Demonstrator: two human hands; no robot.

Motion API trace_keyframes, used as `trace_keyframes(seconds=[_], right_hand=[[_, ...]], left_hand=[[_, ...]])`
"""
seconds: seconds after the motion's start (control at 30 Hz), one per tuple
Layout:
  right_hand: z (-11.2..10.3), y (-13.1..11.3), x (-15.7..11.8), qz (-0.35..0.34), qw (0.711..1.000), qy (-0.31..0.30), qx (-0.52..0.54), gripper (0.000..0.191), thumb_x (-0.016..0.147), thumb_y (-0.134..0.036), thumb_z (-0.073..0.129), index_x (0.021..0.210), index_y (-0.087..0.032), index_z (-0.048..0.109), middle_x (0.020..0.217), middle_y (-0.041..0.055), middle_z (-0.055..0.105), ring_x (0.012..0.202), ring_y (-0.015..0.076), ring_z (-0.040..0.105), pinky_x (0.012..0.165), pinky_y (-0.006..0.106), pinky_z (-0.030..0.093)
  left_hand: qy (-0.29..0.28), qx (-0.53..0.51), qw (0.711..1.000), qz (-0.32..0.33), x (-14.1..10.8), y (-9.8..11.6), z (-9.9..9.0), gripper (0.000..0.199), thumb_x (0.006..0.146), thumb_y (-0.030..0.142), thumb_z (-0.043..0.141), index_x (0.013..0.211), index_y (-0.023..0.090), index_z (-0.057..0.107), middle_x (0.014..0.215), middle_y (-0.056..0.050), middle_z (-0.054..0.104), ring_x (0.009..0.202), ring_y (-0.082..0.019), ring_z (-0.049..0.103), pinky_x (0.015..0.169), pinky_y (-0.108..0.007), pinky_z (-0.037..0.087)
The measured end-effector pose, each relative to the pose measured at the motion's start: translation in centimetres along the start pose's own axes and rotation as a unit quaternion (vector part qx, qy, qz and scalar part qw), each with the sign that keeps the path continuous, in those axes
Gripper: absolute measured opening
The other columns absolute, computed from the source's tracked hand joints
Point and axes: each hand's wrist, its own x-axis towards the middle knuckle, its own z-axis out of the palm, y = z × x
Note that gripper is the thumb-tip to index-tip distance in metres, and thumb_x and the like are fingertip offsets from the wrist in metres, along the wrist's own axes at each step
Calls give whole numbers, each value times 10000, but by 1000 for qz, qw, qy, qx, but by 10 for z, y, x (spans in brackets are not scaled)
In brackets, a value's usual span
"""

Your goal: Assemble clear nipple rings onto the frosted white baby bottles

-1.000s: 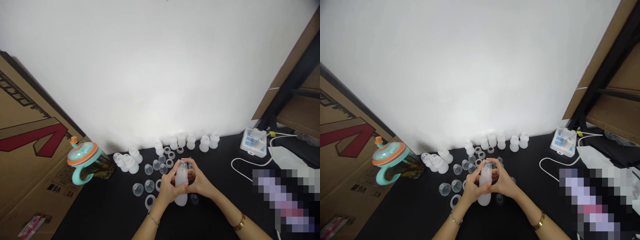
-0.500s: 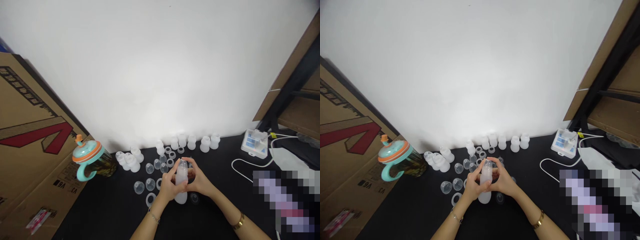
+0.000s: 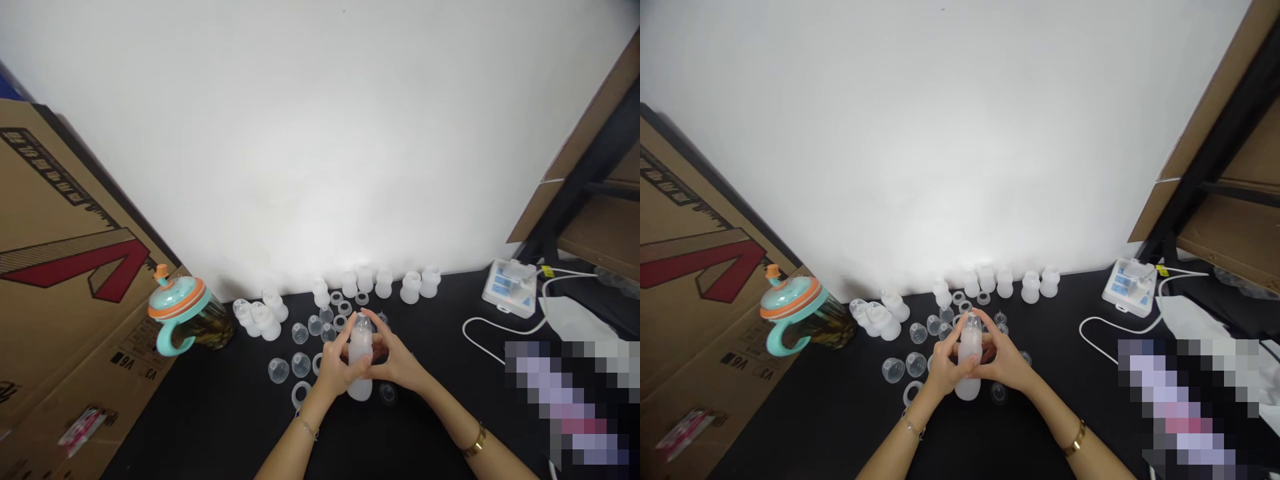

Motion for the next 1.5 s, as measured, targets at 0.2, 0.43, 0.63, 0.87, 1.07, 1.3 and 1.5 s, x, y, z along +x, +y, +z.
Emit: trace_keyframes(seconds=[0.2, 0.43, 0.63, 0.87, 1.07, 1.3, 1.5], right_hand=[[1, 1, 0, -8, 1000, -6, -7, 1119, 728, -327, 835, 1555, -295, 82, 1033, 50, 727, 903, 242, 704, 696, 318, 551], [-1, -8, -1, -28, 998, -3, -50, 1089, 723, -294, 833, 1551, -294, 126, 1075, 54, 724, 893, 239, 708, 703, 324, 554], [3, -5, -3, -33, 996, 44, -74, 1163, 735, -296, 820, 1551, -317, -9, 1207, 102, 674, 869, 234, 697, 686, 345, 553], [8, 12, -3, -58, 988, 98, -105, 903, 706, -371, 833, 1415, -293, 279, 1271, 132, 624, 785, 207, 685, 622, 329, 540], [6, 6, -3, -46, 985, 81, -147, 748, 733, -386, 811, 1338, -293, 381, 1235, 105, 662, 776, 195, 680, 630, 317, 536], [8, 5, -3, -27, 984, 78, -156, 747, 826, -387, 712, 1450, -323, 306, 1328, 113, 607, 799, 197, 683, 610, 319, 560], [9, 6, -2, -30, 972, 109, -205, 618, 891, -408, 616, 1438, -327, 340, 1308, 91, 625, 761, 184, 678, 594, 317, 576]], left_hand=[[4, 13, 1000, 9, 1, 1, 0, 849, 786, 361, 691, 1523, 156, 324, 472, 91, 479, 431, -89, 328, 434, -195, 317], [10, 57, 998, 23, -1, 1, -2, 859, 778, 359, 693, 1527, 173, 316, 479, 96, 473, 439, -92, 341, 442, -192, 324], [35, 50, 998, 14, 0, 3, -2, 852, 802, 334, 670, 1541, 184, 274, 492, 95, 498, 441, -97, 380, 465, -196, 355], [69, 45, 997, 7, 1, 3, -3, 827, 816, 355, 654, 1535, 168, 291, 477, 103, 413, 451, -98, 308, 449, -200, 298], [54, 54, 997, -1, 2, 7, -3, 822, 828, 348, 636, 1540, 158, 271, 477, 115, 373, 442, -90, 285, 446, -196, 282], [75, 91, 993, -4, 4, 13, -9, 822, 844, 348, 620, 1551, 180, 236, 511, 96, 434, 444, -112, 369, 468, -217, 307], [216, 144, 966, -13, 9, 19, -27, 890, 851, 386, 641, 1557, 143, 158, 542, 82, 519, 480, -145, 503, 537, -246, 407]])
